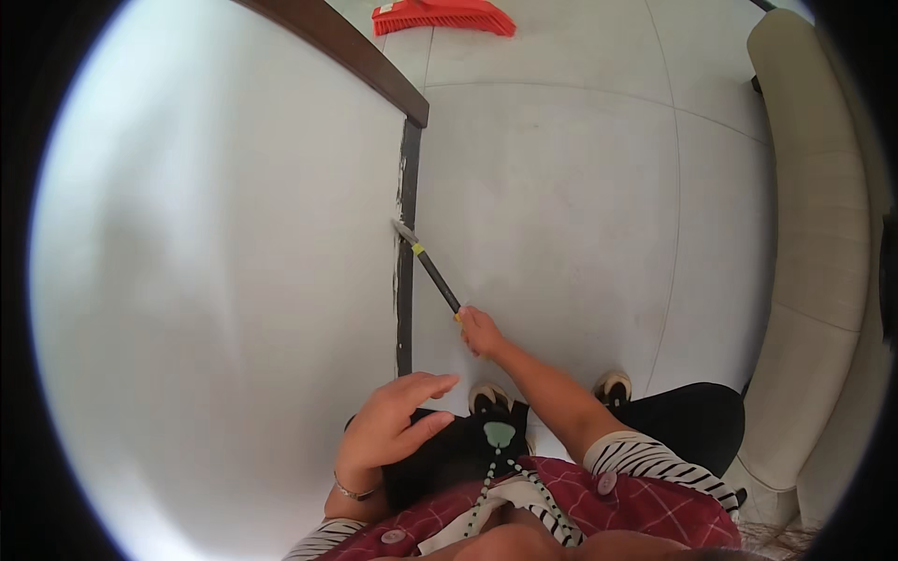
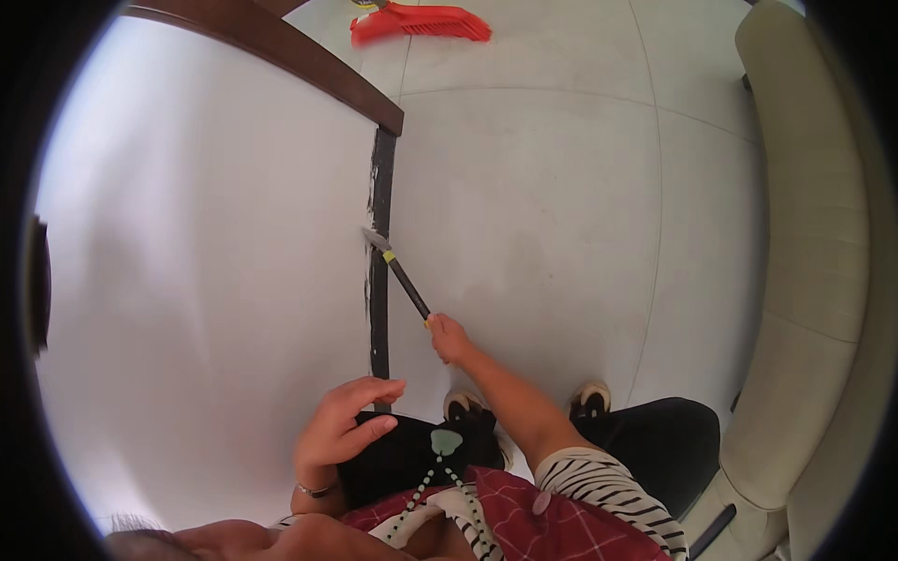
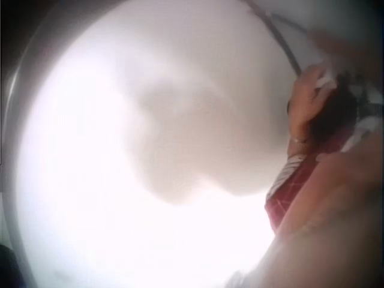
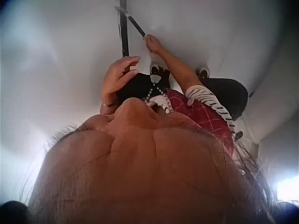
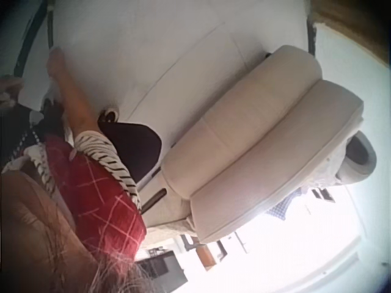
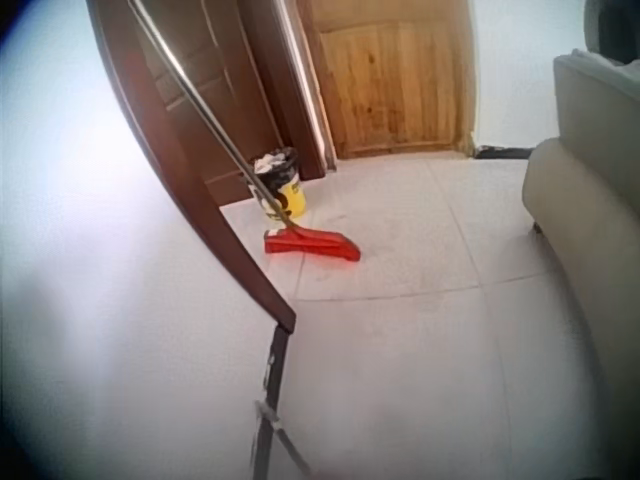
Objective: The person kneels and uses a hammer to pry and remove a dark baseboard from the wall. They repeatedly tap and lever the baseboard along its length to detach it from the wall.
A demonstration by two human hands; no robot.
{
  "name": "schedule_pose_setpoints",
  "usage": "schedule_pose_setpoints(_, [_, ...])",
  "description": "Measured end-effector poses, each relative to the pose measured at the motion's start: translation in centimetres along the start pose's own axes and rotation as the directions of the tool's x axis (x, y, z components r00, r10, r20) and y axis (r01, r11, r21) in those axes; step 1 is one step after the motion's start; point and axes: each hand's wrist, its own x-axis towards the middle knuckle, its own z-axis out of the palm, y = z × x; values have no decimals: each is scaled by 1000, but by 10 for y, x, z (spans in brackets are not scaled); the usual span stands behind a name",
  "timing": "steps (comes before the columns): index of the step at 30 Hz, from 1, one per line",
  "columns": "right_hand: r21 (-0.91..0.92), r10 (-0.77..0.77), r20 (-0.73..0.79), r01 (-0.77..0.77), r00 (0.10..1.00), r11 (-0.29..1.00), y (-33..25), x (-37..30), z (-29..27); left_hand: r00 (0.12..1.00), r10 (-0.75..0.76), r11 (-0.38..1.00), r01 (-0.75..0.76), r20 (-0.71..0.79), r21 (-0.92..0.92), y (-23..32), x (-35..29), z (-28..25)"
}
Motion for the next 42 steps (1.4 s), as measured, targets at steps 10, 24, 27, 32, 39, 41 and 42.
schedule_pose_setpoints(10, [-214,-142,-166,105,976,971,-26,8,16,995,-74,991,65,69,116,-40,-45,-13])
schedule_pose_setpoints(24, [-290,-211,-138,164,968,943,-63,9,32,997,-43,996,39,58,75,-12,-61,-32])
schedule_pose_setpoints(27, [-199,-130,-154,98,979,975,-90,25,26,995,-44,996,37,89,77,-18,-57,-38])
schedule_pose_setpoints(32, [-177,-93,-156,65,983,982,-54,1,63,995,-61,995,54,78,84,-15,-60,-48])
schedule_pose_setpoints(39, [-175,-173,-128,149,977,973,-113,45,21,991,-65,997,59,116,56,-23,-59,-42])
schedule_pose_setpoints(41, [-168,-148,-127,125,981,978,-113,48,17,991,-68,997,63,115,46,-24,-56,-45])
schedule_pose_setpoints(42, [-165,-142,-120,121,983,979,-115,49,19,991,-77,996,72,108,44,-24,-58,-46])
